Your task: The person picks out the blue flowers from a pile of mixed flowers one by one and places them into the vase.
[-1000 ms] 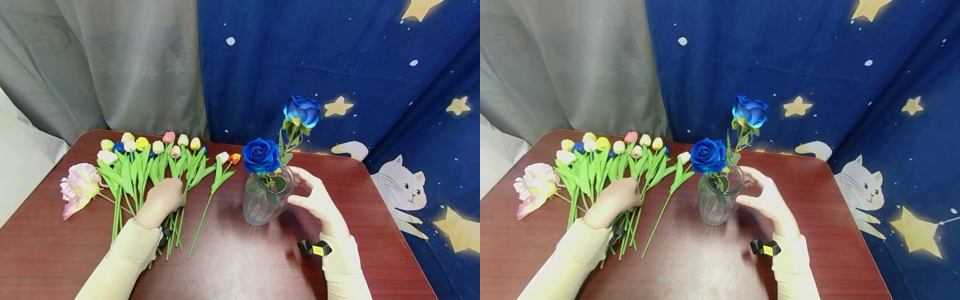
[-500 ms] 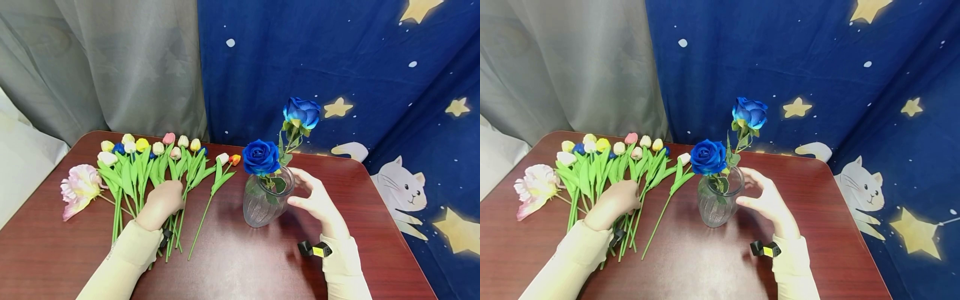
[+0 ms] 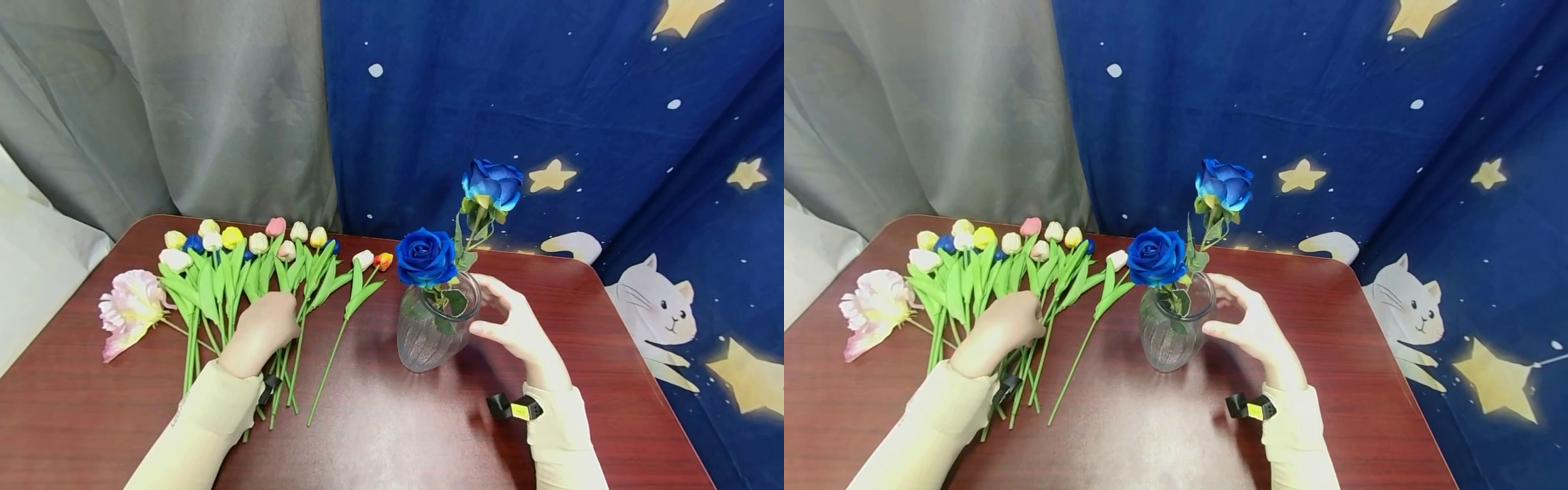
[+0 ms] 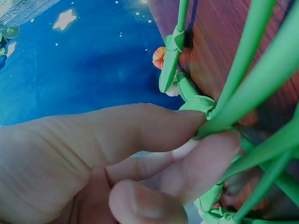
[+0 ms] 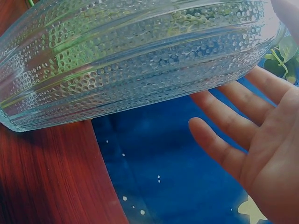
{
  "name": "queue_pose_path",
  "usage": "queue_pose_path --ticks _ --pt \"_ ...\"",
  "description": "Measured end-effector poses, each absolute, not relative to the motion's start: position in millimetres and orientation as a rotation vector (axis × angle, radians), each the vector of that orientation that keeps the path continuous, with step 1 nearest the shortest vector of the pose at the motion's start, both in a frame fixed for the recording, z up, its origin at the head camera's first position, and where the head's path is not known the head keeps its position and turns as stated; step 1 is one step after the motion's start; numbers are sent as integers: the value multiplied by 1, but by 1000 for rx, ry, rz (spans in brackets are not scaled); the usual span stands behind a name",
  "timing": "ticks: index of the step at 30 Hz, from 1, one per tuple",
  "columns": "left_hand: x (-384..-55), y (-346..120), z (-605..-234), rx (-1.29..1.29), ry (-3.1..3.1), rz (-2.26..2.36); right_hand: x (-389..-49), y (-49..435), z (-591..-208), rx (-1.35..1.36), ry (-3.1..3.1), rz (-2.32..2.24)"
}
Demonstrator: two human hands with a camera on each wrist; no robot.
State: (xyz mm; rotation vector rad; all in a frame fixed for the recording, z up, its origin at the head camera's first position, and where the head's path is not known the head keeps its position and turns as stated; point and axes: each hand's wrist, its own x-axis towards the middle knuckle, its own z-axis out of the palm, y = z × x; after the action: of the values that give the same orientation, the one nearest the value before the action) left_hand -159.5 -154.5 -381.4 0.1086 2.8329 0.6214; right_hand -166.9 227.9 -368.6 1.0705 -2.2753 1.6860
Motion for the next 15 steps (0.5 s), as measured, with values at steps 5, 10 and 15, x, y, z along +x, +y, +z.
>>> queue_pose_path --ticks 5,10,15 --pt "-158 -155 -380 150 2874 644 -167 227 -369 1069 -2272 1677" --pt "-157 -154 -376 176 2894 667 -167 227 -369 1076 -2267 1672" --pt "-155 -154 -373 195 2908 676 -167 228 -368 1063 -2278 1661"
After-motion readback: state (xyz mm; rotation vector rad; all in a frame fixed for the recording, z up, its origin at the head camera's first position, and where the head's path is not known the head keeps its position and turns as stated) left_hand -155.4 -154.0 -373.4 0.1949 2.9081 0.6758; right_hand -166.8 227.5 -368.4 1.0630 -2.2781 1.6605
